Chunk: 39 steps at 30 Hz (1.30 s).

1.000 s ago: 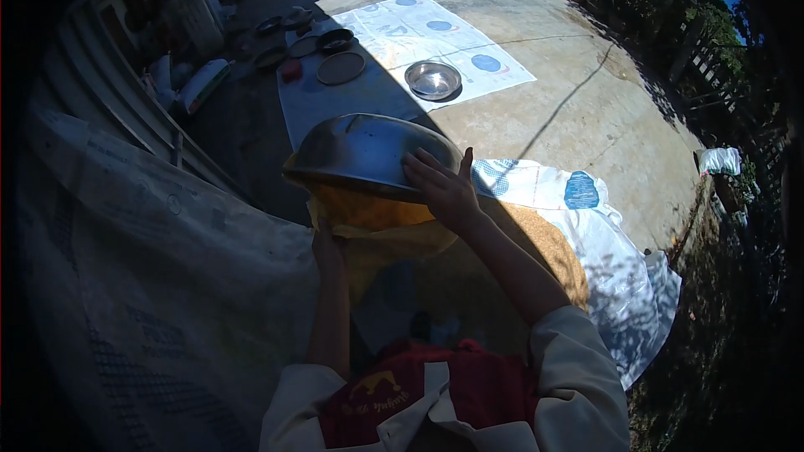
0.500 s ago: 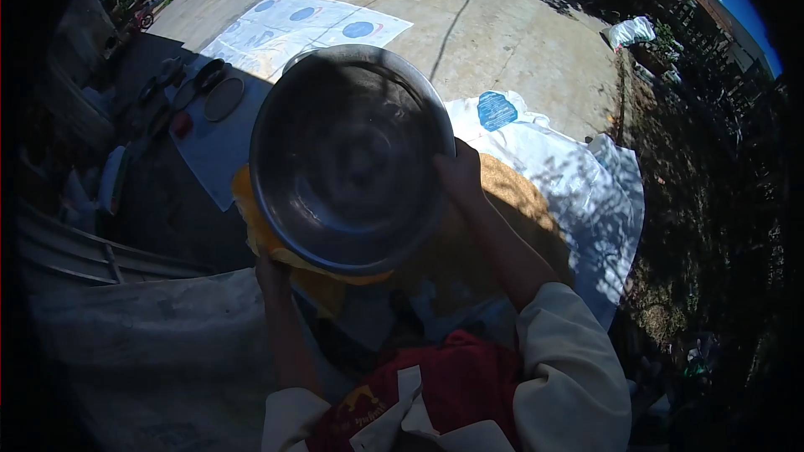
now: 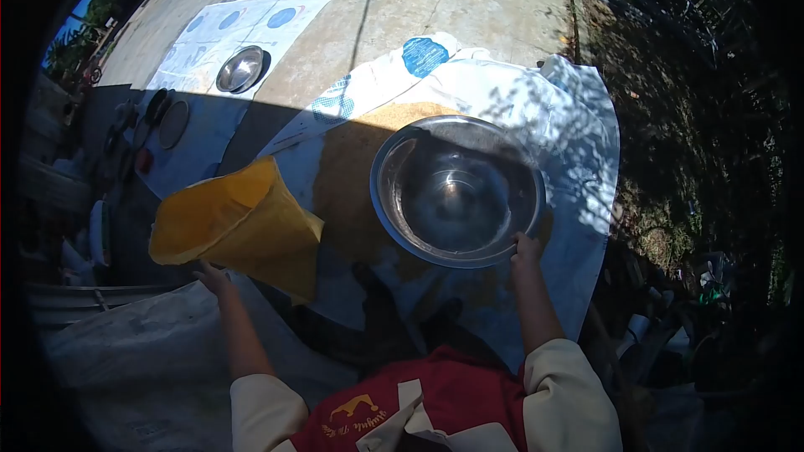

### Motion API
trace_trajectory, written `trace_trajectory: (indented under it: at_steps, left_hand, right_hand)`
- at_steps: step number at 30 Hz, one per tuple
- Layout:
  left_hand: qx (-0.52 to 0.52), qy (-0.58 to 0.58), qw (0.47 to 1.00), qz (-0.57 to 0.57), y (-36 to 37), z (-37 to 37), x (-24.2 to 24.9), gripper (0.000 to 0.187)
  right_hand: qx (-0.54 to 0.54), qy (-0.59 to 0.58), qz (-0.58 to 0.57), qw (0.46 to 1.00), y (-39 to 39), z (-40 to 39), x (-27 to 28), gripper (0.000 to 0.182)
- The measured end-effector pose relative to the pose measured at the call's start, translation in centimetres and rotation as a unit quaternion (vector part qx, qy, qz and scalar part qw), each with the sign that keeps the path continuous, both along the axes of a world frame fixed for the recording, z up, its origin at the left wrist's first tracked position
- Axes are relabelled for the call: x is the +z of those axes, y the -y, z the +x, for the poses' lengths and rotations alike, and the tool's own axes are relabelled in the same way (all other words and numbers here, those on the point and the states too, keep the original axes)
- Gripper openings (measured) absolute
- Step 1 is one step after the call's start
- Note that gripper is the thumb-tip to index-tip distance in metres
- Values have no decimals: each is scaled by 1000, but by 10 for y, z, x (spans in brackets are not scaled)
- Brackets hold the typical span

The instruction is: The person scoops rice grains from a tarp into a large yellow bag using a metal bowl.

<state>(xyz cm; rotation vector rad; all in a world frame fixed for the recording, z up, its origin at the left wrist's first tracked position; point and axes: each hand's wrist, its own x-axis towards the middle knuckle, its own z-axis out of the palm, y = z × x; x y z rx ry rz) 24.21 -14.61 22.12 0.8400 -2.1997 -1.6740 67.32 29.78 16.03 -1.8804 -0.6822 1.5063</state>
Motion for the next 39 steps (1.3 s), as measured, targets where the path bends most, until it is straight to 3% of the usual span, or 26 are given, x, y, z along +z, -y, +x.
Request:
trace_trajectory:
  at_steps: [1,2,3,4,5,7,9,11,13,14,17,19,20,23,24,27,29,30,33,35,37,39]
  left_hand:
    - [-227,-4,960,164,0,19,-58,58]
    - [-262,101,958,56,-39,61,-82,53]
    - [-444,116,883,-99,-22,70,-187,60]
    - [-335,316,884,75,-114,143,-116,72]
    - [-393,389,829,81,-138,172,-147,85]
    - [-422,491,755,103,-197,231,-179,91]
    - [-430,528,725,105,-242,267,-228,94]
    - [-446,581,679,57,-260,299,-286,99]
    - [-509,519,676,118,-233,319,-410,101]
    - [-529,477,698,-70,-244,324,-395,94]
    - [-589,383,662,-260,-223,339,-467,74]
    - [-578,437,641,-255,-213,351,-508,66]
    - [-574,468,626,-245,-214,352,-507,59]
    - [-535,502,635,-242,-224,354,-502,43]
    - [-489,500,677,-230,-222,357,-505,36]
    - [-455,499,706,-213,-215,354,-522,39]
    - [-444,492,729,-172,-218,346,-525,38]
    - [-430,478,754,-131,-221,337,-527,37]
    - [-408,500,756,-108,-230,309,-543,31]
    - [-399,489,766,-121,-244,298,-530,27]
    - [-375,444,811,-67,-252,291,-521,27]
    - [-361,432,824,-62,-248,283,-520,28]
  right_hand:
    - [-17,8,-16,1000,1,28,-15,43]
    - [-28,14,-20,999,4,58,-39,43]
    - [-39,21,-26,999,9,82,-60,42]
    - [-50,48,-58,996,19,101,-65,44]
    - [-59,76,-87,992,25,115,-66,46]
    - [-52,151,-124,979,38,149,-101,46]
    - [-41,198,-149,968,55,180,-147,44]
    - [-48,163,-175,970,69,198,-178,42]
    - [-42,165,-185,968,75,202,-200,40]
    - [-29,179,-187,965,79,206,-217,40]
    - [28,235,-210,949,71,214,-276,33]
    - [105,284,-203,931,73,219,-330,25]
    - [121,257,-221,933,64,209,-328,21]
    - [122,300,-172,930,56,203,-365,24]
    - [121,300,-180,929,53,199,-372,24]
    - [149,312,-167,923,36,182,-385,27]
    - [181,320,-78,927,26,171,-398,29]
    - [181,320,-78,927,16,161,-403,29]
    - [177,309,-99,929,-17,114,-390,29]
    - [150,259,-116,947,-31,92,-373,29]
    - [152,256,-104,949,-33,84,-375,29]
    - [191,272,-105,937,-36,73,-381,30]
